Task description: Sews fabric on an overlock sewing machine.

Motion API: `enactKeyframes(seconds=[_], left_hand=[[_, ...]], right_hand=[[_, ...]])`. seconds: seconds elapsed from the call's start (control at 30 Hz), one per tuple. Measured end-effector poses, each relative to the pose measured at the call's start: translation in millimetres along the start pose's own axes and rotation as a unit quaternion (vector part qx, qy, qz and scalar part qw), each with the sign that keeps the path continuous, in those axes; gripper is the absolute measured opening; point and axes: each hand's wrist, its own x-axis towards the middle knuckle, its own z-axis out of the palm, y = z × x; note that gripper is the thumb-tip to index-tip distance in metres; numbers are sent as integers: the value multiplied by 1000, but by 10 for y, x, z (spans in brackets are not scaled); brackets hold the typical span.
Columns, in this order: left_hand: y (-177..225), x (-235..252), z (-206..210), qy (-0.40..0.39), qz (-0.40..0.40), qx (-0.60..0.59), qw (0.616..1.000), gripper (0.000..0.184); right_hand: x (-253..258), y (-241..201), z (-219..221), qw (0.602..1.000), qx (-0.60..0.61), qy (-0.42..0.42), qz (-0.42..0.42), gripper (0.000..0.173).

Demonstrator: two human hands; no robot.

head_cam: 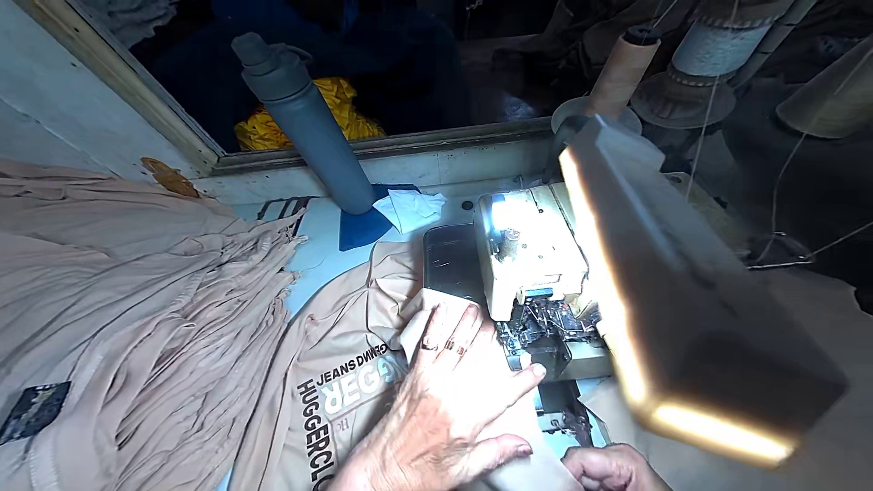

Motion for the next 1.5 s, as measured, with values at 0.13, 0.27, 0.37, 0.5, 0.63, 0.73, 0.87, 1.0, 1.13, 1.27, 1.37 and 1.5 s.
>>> enactKeyframes(seconds=[0.13,0.27,0.37,0.5,0.63,0.73,0.87,1.0,1.13,1.27,1.37,1.5], left_hand=[[-172,-344,55,71,1,-60,996,56],[-247,-887,-104,-2,-137,-48,989,73],[-420,-1273,-350,-155,-242,101,952,53],[-728,-1728,-689,-171,-338,195,905,53],[-753,-1818,-831,-198,-343,171,902,50],[-727,-1785,-869,-197,-349,155,903,50],[-563,-1607,-883,-66,-274,125,951,34],[163,-815,-950,-25,-180,-114,977,24],[787,-250,-710,-84,-108,-308,941,63],[1070,-95,-436,-51,-83,-373,923,22],[1064,-76,-384,-80,-82,-444,889,13],[991,-60,-197,-70,-94,-541,833,14]], right_hand=[[-181,-246,-202,981,-141,129,6,14],[-474,-324,-546,893,-388,210,84,16],[-573,-229,-575,821,-519,189,147,29],[-551,-98,-502,799,-553,194,133,16],[-548,-47,-538,798,-567,176,102,8],[-585,-99,-750,783,-569,221,120,10],[-680,-377,-1298,804,-439,396,58,19],[-569,-796,-941,904,-334,263,-43,10],[-371,-1115,-251,980,-167,7,-105,9],[-281,-1272,30,993,15,-3,-117,8],[-247,-1376,-61,984,125,79,-102,14],[-163,-1407,-200,952,229,116,-164,19]])
